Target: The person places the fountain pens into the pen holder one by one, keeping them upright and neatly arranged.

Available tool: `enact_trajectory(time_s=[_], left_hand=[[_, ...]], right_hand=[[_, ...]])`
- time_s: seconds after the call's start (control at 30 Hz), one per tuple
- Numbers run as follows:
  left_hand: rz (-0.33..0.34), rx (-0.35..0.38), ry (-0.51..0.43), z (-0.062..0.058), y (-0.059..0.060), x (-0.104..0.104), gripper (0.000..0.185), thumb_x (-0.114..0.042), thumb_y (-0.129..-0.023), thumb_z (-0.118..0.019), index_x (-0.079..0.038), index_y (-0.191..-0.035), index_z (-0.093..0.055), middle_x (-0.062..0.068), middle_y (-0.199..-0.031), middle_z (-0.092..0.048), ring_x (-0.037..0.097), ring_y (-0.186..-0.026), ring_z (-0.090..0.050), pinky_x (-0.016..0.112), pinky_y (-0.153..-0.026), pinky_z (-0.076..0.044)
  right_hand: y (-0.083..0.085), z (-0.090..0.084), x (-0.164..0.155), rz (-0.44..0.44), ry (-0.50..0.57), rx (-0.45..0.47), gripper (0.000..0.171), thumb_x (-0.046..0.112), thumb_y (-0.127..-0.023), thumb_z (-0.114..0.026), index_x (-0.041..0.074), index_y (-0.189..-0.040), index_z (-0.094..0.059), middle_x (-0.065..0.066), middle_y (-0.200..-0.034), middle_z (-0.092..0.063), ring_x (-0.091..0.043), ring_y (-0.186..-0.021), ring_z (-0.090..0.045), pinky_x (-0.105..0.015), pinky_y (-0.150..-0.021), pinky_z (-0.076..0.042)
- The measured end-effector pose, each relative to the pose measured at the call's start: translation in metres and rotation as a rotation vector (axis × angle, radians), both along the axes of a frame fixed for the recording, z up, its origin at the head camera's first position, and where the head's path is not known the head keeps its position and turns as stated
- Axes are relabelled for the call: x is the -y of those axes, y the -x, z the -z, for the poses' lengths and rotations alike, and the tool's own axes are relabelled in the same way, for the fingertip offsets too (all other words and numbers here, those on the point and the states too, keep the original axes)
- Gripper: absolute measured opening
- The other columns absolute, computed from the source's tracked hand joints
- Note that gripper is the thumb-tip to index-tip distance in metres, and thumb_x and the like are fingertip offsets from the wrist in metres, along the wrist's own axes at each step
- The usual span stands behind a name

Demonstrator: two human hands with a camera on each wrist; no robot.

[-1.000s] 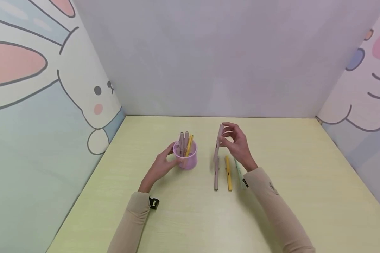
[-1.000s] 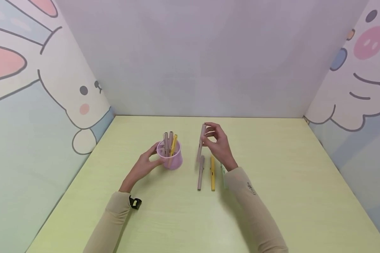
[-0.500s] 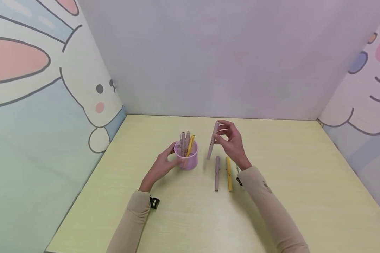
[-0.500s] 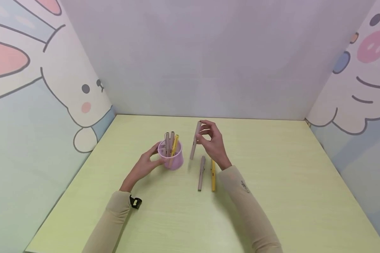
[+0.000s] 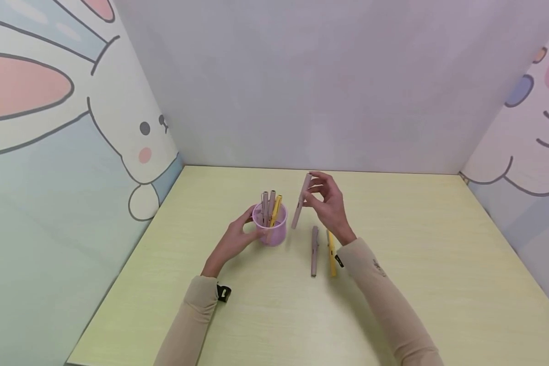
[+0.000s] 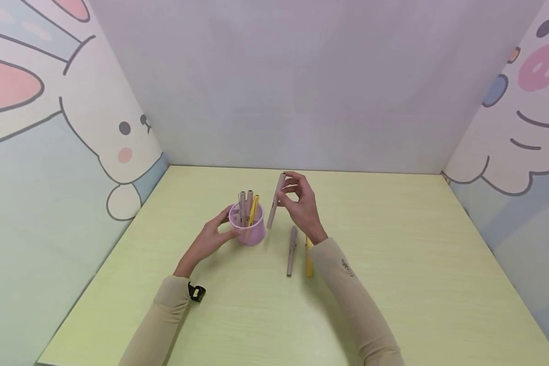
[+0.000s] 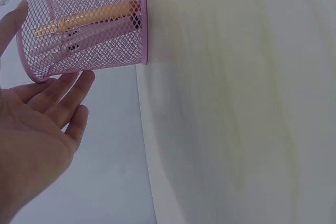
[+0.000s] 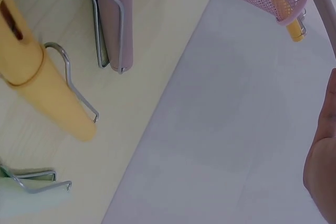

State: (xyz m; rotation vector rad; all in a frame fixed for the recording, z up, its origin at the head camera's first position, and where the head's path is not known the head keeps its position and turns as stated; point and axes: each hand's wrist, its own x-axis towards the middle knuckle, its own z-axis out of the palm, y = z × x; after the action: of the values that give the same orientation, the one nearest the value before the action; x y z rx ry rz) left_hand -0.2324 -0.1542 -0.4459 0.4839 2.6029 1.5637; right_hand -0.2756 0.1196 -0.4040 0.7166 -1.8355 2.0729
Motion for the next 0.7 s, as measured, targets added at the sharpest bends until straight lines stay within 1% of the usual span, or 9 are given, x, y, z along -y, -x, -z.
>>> enact_trajectory(time_s=[0.13,0.27,0.37,0.47,0.7], left_hand=[[0.001,-0.002,-0.005,0.000,0.000,0.000,0.078,-0.035,-0.096,-0.074,-0.019,-0.162,-0.036,0.007,-0.156,-0.048,0.036,-0.139,-0.048,0.066,-0.109,-0.037],[0.000,0.001,-0.002,0.001,0.001,0.000,0.078,-0.036,-0.096,-0.074,-0.019,-0.162,-0.036,0.007,-0.156,-0.048,0.036,-0.139,-0.048,0.066,-0.109,-0.038],[-0.005,0.011,0.005,0.001,0.001,0.000,0.079,-0.036,-0.096,-0.074,-0.019,-0.162,-0.036,0.007,-0.157,-0.048,0.035,-0.139,-0.048,0.066,-0.109,-0.037],[-0.008,0.014,0.014,0.001,0.001,0.000,0.080,-0.037,-0.096,-0.074,-0.018,-0.163,-0.035,0.007,-0.157,-0.048,0.036,-0.140,-0.047,0.066,-0.109,-0.037],[-0.004,0.014,0.015,0.002,0.002,-0.001,0.079,-0.037,-0.097,-0.074,-0.019,-0.163,-0.035,0.006,-0.157,-0.047,0.035,-0.140,-0.047,0.065,-0.110,-0.037]], right_hand=[[0.000,0.001,0.003,0.001,-0.005,0.002,0.050,-0.021,-0.093,-0.061,-0.009,-0.140,-0.047,-0.026,-0.114,-0.055,-0.017,-0.092,-0.063,-0.037,-0.069,-0.063],[0.000,-0.001,0.008,-0.005,0.010,0.000,0.051,-0.021,-0.092,-0.061,-0.011,-0.140,-0.046,-0.024,-0.114,-0.055,-0.018,-0.092,-0.063,-0.038,-0.068,-0.063],[0.000,-0.003,0.010,-0.010,0.022,0.006,0.051,-0.023,-0.092,-0.060,-0.012,-0.140,-0.045,-0.022,-0.114,-0.055,-0.015,-0.092,-0.062,-0.038,-0.068,-0.063],[-0.001,-0.003,0.012,-0.015,0.034,0.009,0.051,-0.022,-0.092,-0.059,-0.012,-0.140,-0.044,-0.020,-0.114,-0.055,-0.015,-0.092,-0.062,-0.039,-0.068,-0.063],[0.000,-0.004,0.015,-0.001,0.052,0.019,0.048,-0.016,-0.094,-0.062,-0.012,-0.139,-0.045,-0.019,-0.114,-0.055,-0.022,-0.092,-0.062,-0.039,-0.069,-0.063]])
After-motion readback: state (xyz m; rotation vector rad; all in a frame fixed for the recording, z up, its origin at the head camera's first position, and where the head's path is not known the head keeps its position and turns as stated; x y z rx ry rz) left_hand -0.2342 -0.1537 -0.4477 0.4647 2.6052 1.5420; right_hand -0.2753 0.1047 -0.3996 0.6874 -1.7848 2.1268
